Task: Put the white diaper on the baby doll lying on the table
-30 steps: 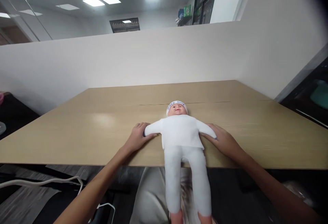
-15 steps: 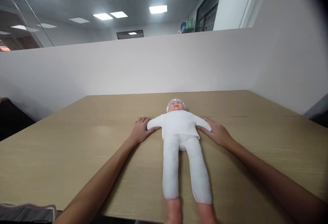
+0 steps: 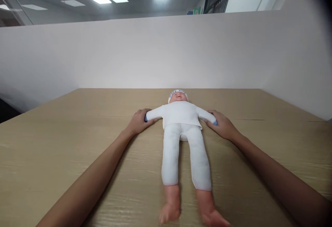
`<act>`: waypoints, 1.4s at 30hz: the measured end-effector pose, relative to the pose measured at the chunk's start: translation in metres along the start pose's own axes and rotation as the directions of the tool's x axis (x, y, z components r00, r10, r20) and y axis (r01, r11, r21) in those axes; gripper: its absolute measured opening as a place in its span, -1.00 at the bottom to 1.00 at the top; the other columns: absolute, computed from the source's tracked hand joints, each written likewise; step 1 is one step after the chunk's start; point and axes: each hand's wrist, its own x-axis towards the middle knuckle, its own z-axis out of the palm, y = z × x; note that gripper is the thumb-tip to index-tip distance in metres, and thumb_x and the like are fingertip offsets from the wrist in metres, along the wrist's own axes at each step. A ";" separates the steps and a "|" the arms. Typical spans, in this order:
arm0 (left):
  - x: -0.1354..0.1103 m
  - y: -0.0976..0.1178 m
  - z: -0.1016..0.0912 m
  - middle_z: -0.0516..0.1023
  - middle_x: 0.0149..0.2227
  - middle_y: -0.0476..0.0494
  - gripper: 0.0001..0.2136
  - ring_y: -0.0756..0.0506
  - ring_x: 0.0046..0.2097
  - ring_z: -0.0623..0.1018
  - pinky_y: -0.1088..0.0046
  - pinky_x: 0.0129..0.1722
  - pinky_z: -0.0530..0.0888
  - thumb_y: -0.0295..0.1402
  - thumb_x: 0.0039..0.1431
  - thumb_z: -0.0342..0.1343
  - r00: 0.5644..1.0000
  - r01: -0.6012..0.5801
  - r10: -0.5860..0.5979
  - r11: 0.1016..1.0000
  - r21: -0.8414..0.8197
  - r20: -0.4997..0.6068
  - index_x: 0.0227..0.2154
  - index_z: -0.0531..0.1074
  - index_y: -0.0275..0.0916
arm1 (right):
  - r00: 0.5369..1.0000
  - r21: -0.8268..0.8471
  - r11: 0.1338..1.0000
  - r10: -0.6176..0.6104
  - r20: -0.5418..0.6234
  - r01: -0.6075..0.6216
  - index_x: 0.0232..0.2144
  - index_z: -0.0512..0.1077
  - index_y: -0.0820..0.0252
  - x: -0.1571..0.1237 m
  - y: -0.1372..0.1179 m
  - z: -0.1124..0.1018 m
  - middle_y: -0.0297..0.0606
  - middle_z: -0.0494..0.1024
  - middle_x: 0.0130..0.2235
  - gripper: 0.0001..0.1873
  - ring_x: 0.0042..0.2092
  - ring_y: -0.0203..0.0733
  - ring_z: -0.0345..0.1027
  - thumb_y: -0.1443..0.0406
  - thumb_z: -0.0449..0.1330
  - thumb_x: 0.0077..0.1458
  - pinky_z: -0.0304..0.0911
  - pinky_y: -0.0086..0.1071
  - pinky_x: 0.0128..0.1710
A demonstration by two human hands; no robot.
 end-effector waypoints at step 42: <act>-0.041 -0.033 -0.043 0.69 -0.04 -0.22 -0.49 -0.27 0.00 0.61 0.25 0.01 0.49 0.12 0.28 0.00 0.979 0.204 -0.203 0.977 -0.053 0.028 -0.20 0.65 -0.19 | 0.975 -0.269 0.945 0.145 -0.170 -0.187 -0.02 0.55 0.24 -0.044 0.081 0.000 0.10 0.56 0.00 -0.45 0.09 0.21 0.38 0.01 -0.07 0.38 0.27 0.03 0.11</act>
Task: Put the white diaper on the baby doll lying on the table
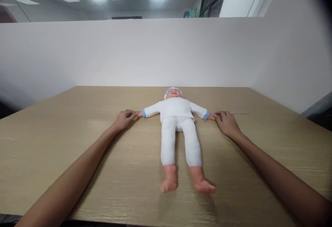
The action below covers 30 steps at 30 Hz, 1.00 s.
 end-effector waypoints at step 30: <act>0.022 0.029 0.042 0.59 0.09 -0.27 -0.41 -0.35 0.10 0.52 0.10 0.13 0.42 -0.02 0.20 0.18 0.976 -0.214 0.217 0.968 0.130 -0.010 0.23 0.39 -0.19 | 0.957 0.431 0.877 -0.277 0.090 0.213 0.04 0.51 0.16 0.026 -0.073 -0.020 -0.14 0.66 -0.04 -0.51 -0.07 0.10 0.49 -0.05 0.17 0.28 0.34 -0.18 -0.08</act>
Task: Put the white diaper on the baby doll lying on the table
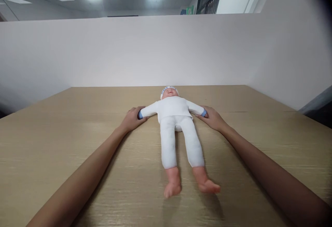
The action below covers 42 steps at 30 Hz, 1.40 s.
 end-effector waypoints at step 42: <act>-0.398 0.209 0.067 0.60 -0.09 -0.23 -0.85 -0.30 0.00 0.54 -0.03 0.12 0.42 -0.17 0.29 0.05 0.890 0.199 0.037 0.865 -0.461 0.454 -0.16 0.46 0.02 | 0.772 0.285 0.777 0.616 -0.158 -0.562 0.01 0.40 -0.18 -0.395 -0.182 0.026 -0.06 0.56 0.00 -0.54 0.03 0.28 0.44 -0.13 0.15 0.13 0.32 0.17 0.12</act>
